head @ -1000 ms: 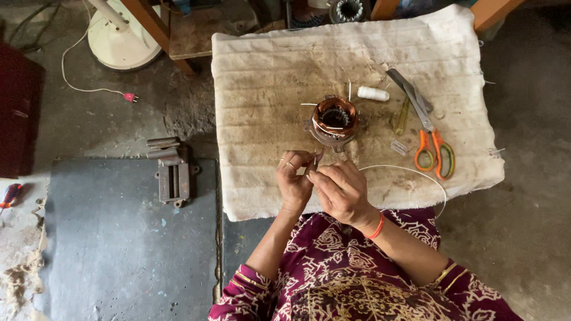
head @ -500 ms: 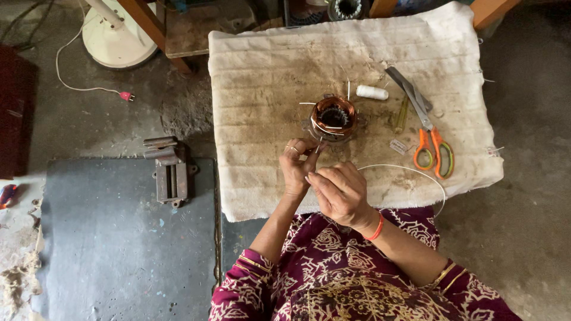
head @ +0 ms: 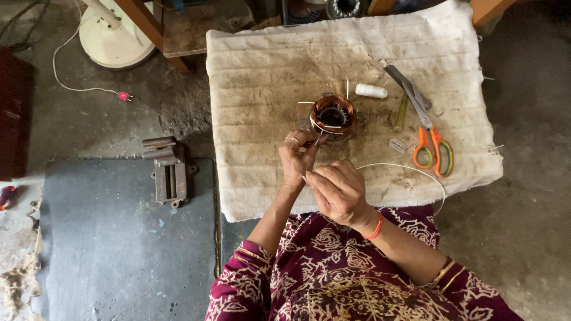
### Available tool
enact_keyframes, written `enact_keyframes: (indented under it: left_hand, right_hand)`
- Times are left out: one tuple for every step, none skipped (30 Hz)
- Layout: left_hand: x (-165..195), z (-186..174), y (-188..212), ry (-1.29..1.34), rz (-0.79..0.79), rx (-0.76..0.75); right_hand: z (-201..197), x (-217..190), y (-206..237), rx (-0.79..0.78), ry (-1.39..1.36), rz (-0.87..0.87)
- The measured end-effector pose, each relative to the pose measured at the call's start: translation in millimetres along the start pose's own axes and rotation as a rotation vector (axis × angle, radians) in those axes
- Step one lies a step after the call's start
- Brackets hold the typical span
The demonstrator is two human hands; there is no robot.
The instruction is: The person repairs a copper-wound electrical coil by hand. They wrap a thin white wire around the copper windings to secure them, using a pair of scissors to cut the wire and a small metal tool to adjust the coil.
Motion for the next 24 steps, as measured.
enact_keyframes:
  left_hand:
    - [-1.5,0.1,-0.2,0.004,-0.005,-0.004]
    - [-3.7,0.8,0.0,-0.002,-0.016,-0.009]
    - [-6.5,1.6,-0.5,-0.007,-0.028,-0.013]
    - [-9.5,2.4,-1.0,-0.013,-0.039,-0.017]
    - [-10.4,3.3,-2.3,-0.032,-0.019,-0.017]
    - [-11.3,4.4,-3.5,-0.051,0.002,-0.018]
    - [-12.2,5.1,-4.3,-0.069,0.022,-0.019]
    - [-14.0,5.1,-5.2,-0.051,0.025,-0.023]
    - [-15.9,4.7,-6.7,-0.033,0.029,-0.028]
    - [-17.2,4.7,-7.4,-0.014,0.033,-0.033]
    - [-20.0,5.1,-7.5,0.006,0.014,-0.039]
    - [-22.8,5.4,-7.5,0.024,-0.005,-0.045]
    - [-25.5,5.6,-6.9,0.042,-0.024,-0.051]
    - [-28.1,5.4,-6.0,0.078,-0.048,-0.053]
    - [-30.8,5.1,-4.2,0.114,-0.073,-0.055]
    - [-33.7,5.4,-2.9,0.152,-0.096,-0.058]
    - [-36.5,5.0,-1.5,0.138,-0.103,-0.070]
    - [-39.8,2.8,0.3,0.124,-0.110,-0.081]
    - [-43.4,0.1,1.9,0.109,-0.116,-0.093]
    - [-46.9,-3.1,3.3,0.085,-0.116,-0.101]
    - [-50.6,-6.7,4.7,0.062,-0.116,-0.110]
    - [-53.9,-10.5,6.8,0.039,-0.117,-0.120]
    - [-60.6,-15.3,8.3,0.047,-0.169,-0.116]
    - [-67.0,-19.9,9.1,0.054,-0.220,-0.111]
  right_hand:
    - [-0.4,0.0,-1.0,-0.002,0.002,0.003]
    - [-1.1,-0.2,-1.7,-0.004,0.004,0.006]
    - [-1.3,-0.7,-2.4,-0.005,0.003,0.004]
    - [-1.2,-1.1,-2.9,-0.005,0.003,0.001]
    - [-1.0,-1.3,-3.2,-0.006,0.002,-0.003]
    - [-0.7,-1.4,-3.2,-0.006,0.004,-0.008]
    - [0.0,-1.4,-3.2,-0.006,0.006,-0.013]
    - [0.3,-1.4,-3.0,-0.006,0.009,-0.018]
    - [1.9,-0.8,-3.2,-0.003,0.003,-0.018]
    - [4.0,0.0,-3.7,0.001,-0.003,-0.017]
    - [4.4,0.6,-4.0,0.004,-0.008,-0.015]
    - [4.8,0.7,-4.1,-0.003,-0.004,-0.021]
    - [5.3,0.6,-4.1,-0.011,-0.001,-0.027]
    - [5.6,0.1,-3.7,-0.018,0.000,-0.033]
    - [4.2,-1.6,-2.5,-0.017,-0.011,-0.043]
    - [2.5,-3.2,-0.6,-0.015,-0.021,-0.053]
    - [1.4,-4.4,1.9,-0.014,-0.030,-0.064]
    - [-2.0,-5.3,5.5,0.013,-0.063,-0.072]
    - [-6.2,-5.4,10.6,0.040,-0.096,-0.080]
    - [-10.3,-2.9,16.5,0.067,-0.129,-0.089]
    - [-14.6,6.9,22.3,0.101,-0.111,-0.065]
    - [-20.4,19.3,29.6,0.133,-0.093,-0.040]
    - [-28.3,33.1,38.6,0.165,-0.074,-0.014]
    - [-35.4,55.0,48.3,0.164,-0.021,0.067]
Point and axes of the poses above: each hand's wrist, its own y-axis away from the middle knuckle, its own z-axis out of the palm, x = y × z, the point moved 8 cm from there along -y, towards the middle knuckle, and after that the axes turned 9 degrees about x, right-handed, at the moved point
